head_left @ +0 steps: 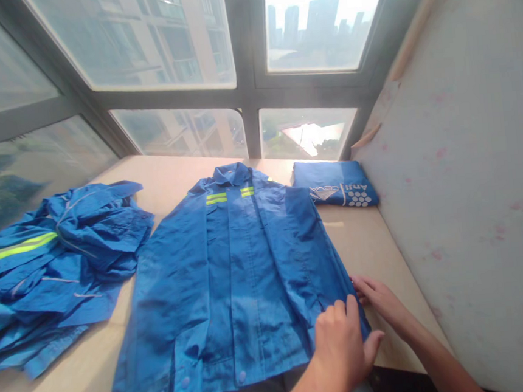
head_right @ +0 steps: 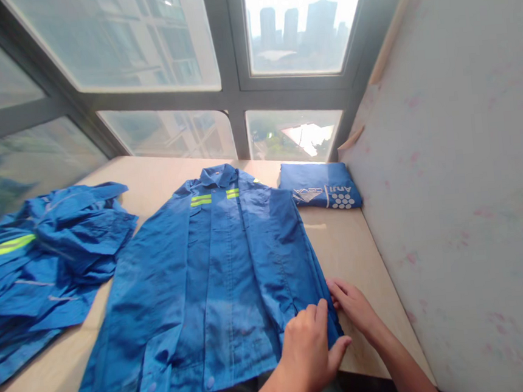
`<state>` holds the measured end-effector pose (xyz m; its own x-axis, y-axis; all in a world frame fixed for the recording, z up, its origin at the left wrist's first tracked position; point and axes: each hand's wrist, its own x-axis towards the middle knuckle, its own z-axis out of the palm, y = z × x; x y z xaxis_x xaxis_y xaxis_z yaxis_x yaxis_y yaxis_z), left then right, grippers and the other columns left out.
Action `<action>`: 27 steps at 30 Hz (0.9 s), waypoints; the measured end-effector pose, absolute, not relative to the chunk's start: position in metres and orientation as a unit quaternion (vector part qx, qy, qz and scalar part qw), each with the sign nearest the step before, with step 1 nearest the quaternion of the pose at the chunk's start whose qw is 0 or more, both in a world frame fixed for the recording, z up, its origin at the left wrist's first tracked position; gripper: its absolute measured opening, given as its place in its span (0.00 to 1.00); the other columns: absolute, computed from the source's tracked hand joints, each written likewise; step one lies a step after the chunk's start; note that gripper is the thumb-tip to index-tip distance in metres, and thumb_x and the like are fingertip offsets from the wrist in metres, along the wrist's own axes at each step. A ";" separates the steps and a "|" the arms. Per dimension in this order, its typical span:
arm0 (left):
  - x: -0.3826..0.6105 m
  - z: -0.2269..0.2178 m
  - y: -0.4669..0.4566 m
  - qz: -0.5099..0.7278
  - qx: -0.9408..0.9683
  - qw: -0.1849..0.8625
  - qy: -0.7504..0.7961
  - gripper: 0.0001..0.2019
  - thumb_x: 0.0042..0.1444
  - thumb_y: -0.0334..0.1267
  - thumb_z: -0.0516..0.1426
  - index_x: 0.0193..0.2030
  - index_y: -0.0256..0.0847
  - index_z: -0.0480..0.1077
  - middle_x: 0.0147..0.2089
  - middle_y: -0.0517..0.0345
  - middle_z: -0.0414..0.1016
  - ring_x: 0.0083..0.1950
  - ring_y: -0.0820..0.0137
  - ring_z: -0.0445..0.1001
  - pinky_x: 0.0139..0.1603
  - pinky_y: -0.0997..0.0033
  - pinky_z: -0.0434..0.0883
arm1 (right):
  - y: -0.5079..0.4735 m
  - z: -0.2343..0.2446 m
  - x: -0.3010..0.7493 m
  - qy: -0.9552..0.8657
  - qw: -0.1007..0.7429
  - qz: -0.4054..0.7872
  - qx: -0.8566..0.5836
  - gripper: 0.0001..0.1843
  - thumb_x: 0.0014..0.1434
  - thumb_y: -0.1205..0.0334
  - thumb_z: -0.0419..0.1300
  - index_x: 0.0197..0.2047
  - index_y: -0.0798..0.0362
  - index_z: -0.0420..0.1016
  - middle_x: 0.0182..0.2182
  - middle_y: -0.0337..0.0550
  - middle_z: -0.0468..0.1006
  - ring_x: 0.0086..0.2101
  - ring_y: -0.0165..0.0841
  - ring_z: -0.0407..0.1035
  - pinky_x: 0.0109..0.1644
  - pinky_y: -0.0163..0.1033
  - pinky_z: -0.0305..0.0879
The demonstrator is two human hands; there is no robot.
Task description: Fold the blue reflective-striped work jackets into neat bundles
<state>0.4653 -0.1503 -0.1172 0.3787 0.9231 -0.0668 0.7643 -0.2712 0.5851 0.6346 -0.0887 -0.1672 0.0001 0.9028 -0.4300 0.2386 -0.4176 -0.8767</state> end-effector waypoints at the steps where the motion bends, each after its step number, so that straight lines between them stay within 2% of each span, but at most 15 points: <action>1: 0.467 -0.114 -0.146 0.136 0.773 0.281 0.553 0.32 0.58 0.56 0.57 0.64 0.39 0.61 0.47 0.45 0.75 0.46 0.53 0.75 0.44 0.58 0.73 | -0.088 -0.165 0.634 -0.439 0.304 0.550 -0.642 0.36 0.49 0.27 0.59 0.40 0.53 0.81 0.32 0.45 0.80 0.34 0.39 0.72 0.38 0.41 0.70; 4: 0.471 -0.105 -0.133 0.116 0.746 0.305 0.580 0.40 0.57 0.57 0.58 0.71 0.40 0.53 0.47 0.43 0.76 0.46 0.51 0.77 0.45 0.57 0.73 | -0.086 -0.158 0.631 -0.415 0.306 0.569 -0.641 0.38 0.44 0.25 0.61 0.38 0.53 0.80 0.31 0.46 0.80 0.31 0.37 0.72 0.37 0.42 0.70; 7: 0.470 -0.101 -0.122 0.111 0.722 0.334 0.595 0.36 0.58 0.56 0.57 0.70 0.46 0.54 0.46 0.46 0.78 0.46 0.52 0.78 0.45 0.58 0.72 | -0.082 -0.150 0.627 -0.436 0.300 0.593 -0.607 0.35 0.46 0.27 0.62 0.34 0.54 0.80 0.28 0.43 0.78 0.29 0.35 0.70 0.35 0.40 0.69; 10: 0.465 -0.102 -0.116 0.117 0.702 0.356 0.606 0.30 0.60 0.51 0.55 0.68 0.49 0.57 0.47 0.48 0.79 0.47 0.52 0.79 0.47 0.58 0.72 | -0.077 -0.143 0.625 -0.456 0.284 0.622 -0.569 0.31 0.52 0.31 0.62 0.34 0.55 0.79 0.27 0.42 0.76 0.29 0.32 0.69 0.35 0.37 0.67; 17: 0.454 -0.116 -0.114 0.176 0.647 0.413 0.616 0.31 0.56 0.36 0.55 0.68 0.50 0.57 0.53 0.52 0.79 0.52 0.55 0.78 0.53 0.59 0.72 | -0.047 -0.139 0.626 -0.423 0.194 0.724 -0.509 0.29 0.58 0.36 0.60 0.35 0.57 0.78 0.31 0.46 0.79 0.30 0.31 0.73 0.38 0.36 0.69; 20: 0.451 -0.123 -0.117 0.205 0.646 0.416 0.606 0.33 0.53 0.33 0.54 0.67 0.48 0.60 0.55 0.51 0.78 0.55 0.55 0.77 0.57 0.56 0.71 | -0.015 -0.141 0.621 -0.419 0.199 0.683 -0.564 0.29 0.58 0.35 0.59 0.36 0.56 0.77 0.29 0.45 0.79 0.28 0.31 0.73 0.35 0.36 0.69; 23: 0.449 -0.129 -0.119 0.238 0.653 0.419 0.585 0.33 0.50 0.30 0.54 0.65 0.45 0.64 0.57 0.50 0.76 0.57 0.55 0.75 0.60 0.54 0.70 | 0.030 -0.137 0.607 -0.441 0.243 0.599 -0.622 0.28 0.57 0.36 0.60 0.45 0.54 0.76 0.34 0.45 0.80 0.31 0.33 0.74 0.34 0.36 0.70; 27: 0.443 -0.130 -0.123 0.261 0.673 0.422 0.549 0.27 0.48 0.28 0.53 0.57 0.46 0.72 0.50 0.53 0.78 0.51 0.59 0.77 0.55 0.58 0.73 | 0.096 -0.122 0.578 -0.500 0.309 0.521 -0.619 0.26 0.59 0.40 0.59 0.52 0.51 0.74 0.44 0.46 0.79 0.37 0.32 0.74 0.34 0.32 0.69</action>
